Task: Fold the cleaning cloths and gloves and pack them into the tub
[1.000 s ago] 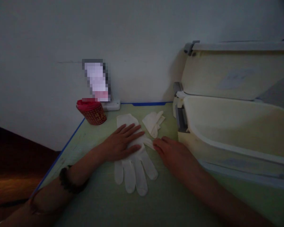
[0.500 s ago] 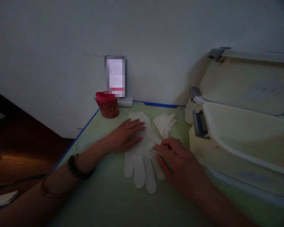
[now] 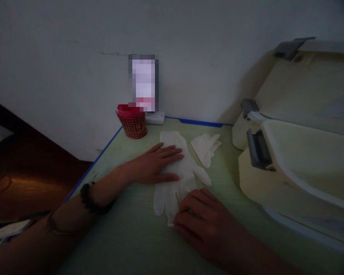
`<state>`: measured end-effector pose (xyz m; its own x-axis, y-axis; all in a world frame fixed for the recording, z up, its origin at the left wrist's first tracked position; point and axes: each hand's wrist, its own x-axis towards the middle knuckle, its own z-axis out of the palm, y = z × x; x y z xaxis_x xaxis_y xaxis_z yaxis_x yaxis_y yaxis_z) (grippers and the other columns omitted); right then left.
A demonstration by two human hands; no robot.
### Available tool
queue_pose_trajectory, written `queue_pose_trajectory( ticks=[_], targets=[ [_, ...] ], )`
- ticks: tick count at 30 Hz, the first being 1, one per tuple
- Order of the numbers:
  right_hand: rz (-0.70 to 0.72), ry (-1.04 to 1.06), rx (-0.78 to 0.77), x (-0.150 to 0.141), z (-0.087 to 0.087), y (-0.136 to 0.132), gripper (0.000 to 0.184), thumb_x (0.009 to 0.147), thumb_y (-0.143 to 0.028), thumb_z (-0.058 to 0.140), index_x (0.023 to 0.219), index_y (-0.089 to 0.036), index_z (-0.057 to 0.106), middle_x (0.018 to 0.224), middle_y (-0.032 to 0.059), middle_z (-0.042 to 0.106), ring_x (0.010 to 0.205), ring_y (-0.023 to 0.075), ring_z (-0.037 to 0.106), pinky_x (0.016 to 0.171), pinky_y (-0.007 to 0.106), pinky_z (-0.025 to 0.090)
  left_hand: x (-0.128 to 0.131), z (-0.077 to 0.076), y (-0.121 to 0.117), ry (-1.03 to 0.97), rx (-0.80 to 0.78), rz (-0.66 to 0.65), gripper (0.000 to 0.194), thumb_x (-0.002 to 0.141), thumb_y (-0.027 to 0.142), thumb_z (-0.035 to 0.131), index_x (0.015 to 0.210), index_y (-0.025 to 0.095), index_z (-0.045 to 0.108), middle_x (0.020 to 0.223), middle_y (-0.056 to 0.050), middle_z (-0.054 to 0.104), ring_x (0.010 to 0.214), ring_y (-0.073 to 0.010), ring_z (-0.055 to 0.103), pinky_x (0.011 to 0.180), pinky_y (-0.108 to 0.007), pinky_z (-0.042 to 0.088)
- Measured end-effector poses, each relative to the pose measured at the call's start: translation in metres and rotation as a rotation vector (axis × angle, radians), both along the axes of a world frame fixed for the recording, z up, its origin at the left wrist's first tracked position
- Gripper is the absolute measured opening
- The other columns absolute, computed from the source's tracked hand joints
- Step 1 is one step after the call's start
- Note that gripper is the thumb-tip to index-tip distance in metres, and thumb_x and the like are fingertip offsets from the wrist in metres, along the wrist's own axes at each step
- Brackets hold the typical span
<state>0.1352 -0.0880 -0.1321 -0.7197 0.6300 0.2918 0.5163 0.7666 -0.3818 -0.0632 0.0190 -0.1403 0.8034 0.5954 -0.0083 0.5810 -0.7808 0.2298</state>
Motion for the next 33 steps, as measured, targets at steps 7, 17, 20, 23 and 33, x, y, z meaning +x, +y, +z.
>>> queue_pose_trajectory(
  ticks=[7,17,20,23,33],
  targets=[
    [0.069,-0.063,-0.034,0.003,0.003,0.002,0.015,0.087,-0.023,0.047,0.078,-0.019,0.059,0.075,-0.0001,0.056,0.074,0.0135,0.048,0.072,0.030,0.038,0.001,-0.002,0.003,0.027,-0.024,0.007,0.067,0.083,0.059,0.033,0.139,0.025,0.020,0.147,-0.005,0.019,0.135,-0.0190,0.015,0.108,-0.039,0.003],
    [0.022,-0.035,-0.095,0.002,0.006,0.002,0.014,0.083,-0.027,0.051,0.077,-0.019,0.060,0.084,0.0013,0.056,0.079,0.0128,0.050,0.076,0.029,0.039,-0.005,0.005,0.006,-0.077,-0.149,-0.021,0.062,0.082,0.051,0.045,0.135,0.023,0.030,0.146,-0.005,0.025,0.136,-0.0192,0.012,0.108,-0.041,0.002],
    [-0.037,-0.001,-0.087,0.002,0.006,0.001,0.016,0.082,-0.029,0.052,0.093,-0.020,0.061,0.103,0.0056,0.054,0.094,0.0161,0.049,0.084,0.032,0.039,-0.008,0.006,0.009,-0.126,-0.177,-0.026,0.060,0.079,0.050,0.052,0.131,0.024,0.037,0.142,-0.005,0.033,0.134,-0.0188,0.018,0.108,-0.043,0.002],
    [-0.032,-0.003,-0.081,0.002,0.005,0.000,0.030,0.083,-0.032,0.050,0.112,-0.023,0.055,0.114,0.0065,0.051,0.107,0.0194,0.044,0.091,0.036,0.037,-0.008,0.002,0.012,-0.154,-0.143,-0.007,0.051,0.081,0.047,0.051,0.126,0.024,0.043,0.140,-0.005,0.038,0.133,-0.0181,0.024,0.108,-0.043,0.001],
    [0.114,-0.132,-0.072,-0.010,0.005,-0.003,0.030,0.091,-0.022,0.037,0.116,-0.021,0.054,0.121,0.0010,0.055,0.115,0.0158,0.040,0.103,0.034,0.025,-0.004,-0.004,0.014,-0.112,-0.072,0.011,0.045,0.085,0.044,0.045,0.126,0.025,0.043,0.141,-0.004,0.037,0.132,-0.0162,0.024,0.108,-0.041,0.004]
  ],
)
